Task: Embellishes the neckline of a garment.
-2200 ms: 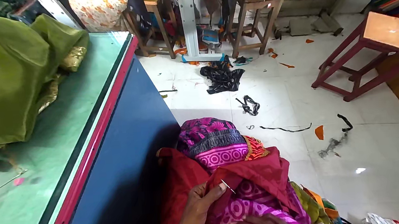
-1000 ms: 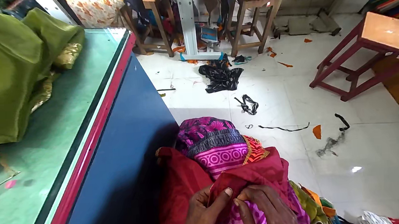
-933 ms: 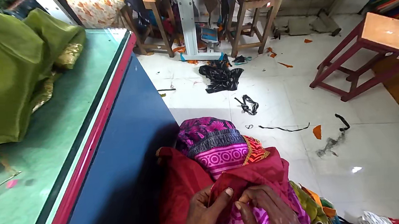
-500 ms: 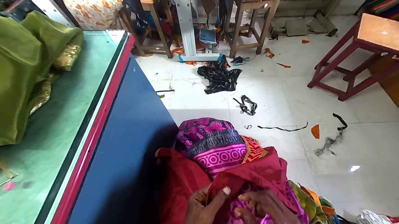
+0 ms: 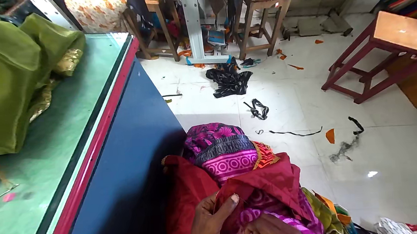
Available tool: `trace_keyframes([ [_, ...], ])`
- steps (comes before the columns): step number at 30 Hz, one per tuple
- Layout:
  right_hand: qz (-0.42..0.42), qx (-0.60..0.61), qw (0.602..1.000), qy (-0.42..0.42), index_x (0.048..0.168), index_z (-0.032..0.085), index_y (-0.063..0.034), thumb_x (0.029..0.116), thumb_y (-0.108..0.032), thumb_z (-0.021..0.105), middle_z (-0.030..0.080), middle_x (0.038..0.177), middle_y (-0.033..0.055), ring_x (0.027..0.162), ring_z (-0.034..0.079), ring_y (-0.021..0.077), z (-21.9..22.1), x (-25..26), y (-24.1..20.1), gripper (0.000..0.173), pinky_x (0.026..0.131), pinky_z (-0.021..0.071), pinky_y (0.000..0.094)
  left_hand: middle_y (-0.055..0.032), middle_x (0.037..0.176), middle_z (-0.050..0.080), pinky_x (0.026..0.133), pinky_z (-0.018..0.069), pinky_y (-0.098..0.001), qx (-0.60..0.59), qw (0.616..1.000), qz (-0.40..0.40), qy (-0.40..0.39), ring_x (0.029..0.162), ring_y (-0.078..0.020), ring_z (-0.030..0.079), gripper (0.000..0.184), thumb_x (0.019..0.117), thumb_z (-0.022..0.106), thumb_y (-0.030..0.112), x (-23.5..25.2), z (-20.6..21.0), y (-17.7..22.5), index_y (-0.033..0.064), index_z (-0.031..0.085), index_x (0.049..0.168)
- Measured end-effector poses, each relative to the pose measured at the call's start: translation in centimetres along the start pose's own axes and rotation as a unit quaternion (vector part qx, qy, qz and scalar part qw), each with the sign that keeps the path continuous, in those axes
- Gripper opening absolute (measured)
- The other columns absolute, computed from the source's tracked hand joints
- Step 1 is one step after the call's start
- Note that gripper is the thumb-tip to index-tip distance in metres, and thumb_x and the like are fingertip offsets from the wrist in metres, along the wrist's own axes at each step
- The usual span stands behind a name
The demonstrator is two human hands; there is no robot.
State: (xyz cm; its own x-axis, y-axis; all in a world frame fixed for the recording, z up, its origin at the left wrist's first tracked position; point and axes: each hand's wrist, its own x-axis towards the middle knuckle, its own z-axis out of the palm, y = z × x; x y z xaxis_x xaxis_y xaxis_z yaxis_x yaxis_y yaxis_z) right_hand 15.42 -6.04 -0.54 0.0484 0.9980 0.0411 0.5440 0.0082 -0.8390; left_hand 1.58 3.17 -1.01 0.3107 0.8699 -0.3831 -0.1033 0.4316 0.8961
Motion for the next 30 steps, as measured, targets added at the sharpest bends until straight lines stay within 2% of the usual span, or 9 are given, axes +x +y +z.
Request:
trace_keyframes([
  [6, -0.008, -0.032, 0.997, 0.075, 0.102, 0.067, 0.0042, 0.0925, -0.020, 0.073, 0.068, 0.075, 0.0126, 0.065, 0.065, 0.0192, 0.2, -0.5, -0.1, 0.027, 0.061, 0.0531, 0.0283, 0.0122, 0.069, 0.068, 0.063, 0.0537, -0.0150, 0.002, 1.000, -0.004, 0.002, 0.064, 0.0048, 0.064, 0.023, 0.0914, 0.058, 0.003, -0.1, 0.1, 0.1, 0.0170, 0.071, 0.078],
  [10, -0.012, -0.034, 0.994, 0.099, 0.117, 0.065, 0.0062, 0.0935, -0.023, 0.073, 0.068, 0.073, 0.0101, 0.061, 0.064, 0.0176, 0.7, 0.2, -0.4, 0.038, 0.060, 0.0534, 0.0281, 0.0120, 0.070, 0.069, 0.064, 0.0546, -0.0161, 0.007, 1.000, -0.012, 0.001, 0.065, 0.0044, 0.064, 0.024, 0.0923, 0.057, 0.001, -0.3, 0.1, 0.4, 0.0161, 0.071, 0.079],
  [12, -0.005, -0.047, 0.995, 0.093, 0.119, 0.066, 0.0052, 0.0929, -0.026, 0.073, 0.068, 0.071, 0.0089, 0.059, 0.063, 0.0189, 1.0, 0.5, -0.4, 0.041, 0.058, 0.0530, 0.0307, 0.0122, 0.070, 0.069, 0.064, 0.0547, -0.0163, 0.006, 1.000, -0.010, 0.001, 0.065, 0.0042, 0.065, 0.025, 0.0923, 0.057, 0.001, -0.4, 0.2, 0.4, 0.0163, 0.071, 0.079],
  [18, 0.018, -0.054, 0.996, 0.069, 0.114, 0.069, 0.0042, 0.0935, -0.024, 0.072, 0.068, 0.069, 0.0099, 0.057, 0.065, 0.0224, 1.1, 0.5, -0.5, 0.035, 0.055, 0.0537, 0.0363, 0.0116, 0.072, 0.071, 0.067, 0.0559, -0.0169, -0.006, 1.000, -0.010, 0.004, 0.068, 0.0037, 0.066, 0.025, 0.0922, 0.056, -0.002, -0.5, 0.3, 0.6, 0.0150, 0.071, 0.082],
  [22, 0.012, -0.072, 0.997, 0.022, 0.095, 0.074, -0.0016, 0.0968, -0.023, 0.067, 0.071, 0.072, 0.0116, 0.063, 0.069, 0.0270, 0.9, 0.1, -0.3, 0.023, 0.058, 0.0551, 0.0410, 0.0112, 0.071, 0.070, 0.066, 0.0556, -0.0176, -0.001, 1.000, -0.008, 0.004, 0.067, 0.0032, 0.065, 0.025, 0.0920, 0.056, -0.001, -0.4, 0.2, 0.4, 0.0151, 0.071, 0.081],
  [27, 0.010, -0.090, 0.996, -0.016, 0.110, 0.075, -0.0036, 0.0997, -0.026, 0.063, 0.073, 0.077, 0.0124, 0.065, 0.070, 0.0306, 0.9, -0.8, 0.0, 0.027, 0.058, 0.0551, 0.0442, 0.0108, 0.071, 0.070, 0.065, 0.0559, -0.0173, -0.002, 1.000, -0.012, 0.006, 0.066, 0.0030, 0.066, 0.024, 0.0916, 0.057, 0.000, -0.3, 0.1, 0.4, 0.0154, 0.072, 0.080],
  [30, -0.005, -0.096, 0.995, -0.017, 0.115, 0.075, -0.0036, 0.1008, -0.021, 0.062, 0.075, 0.082, 0.0120, 0.070, 0.070, 0.0310, 0.5, -1.1, 0.2, 0.026, 0.063, 0.0552, 0.0420, 0.0105, 0.071, 0.070, 0.065, 0.0559, -0.0173, -0.005, 1.000, -0.016, 0.007, 0.066, 0.0032, 0.066, 0.025, 0.0913, 0.057, 0.000, -0.2, 0.0, 0.4, 0.0156, 0.072, 0.080],
])
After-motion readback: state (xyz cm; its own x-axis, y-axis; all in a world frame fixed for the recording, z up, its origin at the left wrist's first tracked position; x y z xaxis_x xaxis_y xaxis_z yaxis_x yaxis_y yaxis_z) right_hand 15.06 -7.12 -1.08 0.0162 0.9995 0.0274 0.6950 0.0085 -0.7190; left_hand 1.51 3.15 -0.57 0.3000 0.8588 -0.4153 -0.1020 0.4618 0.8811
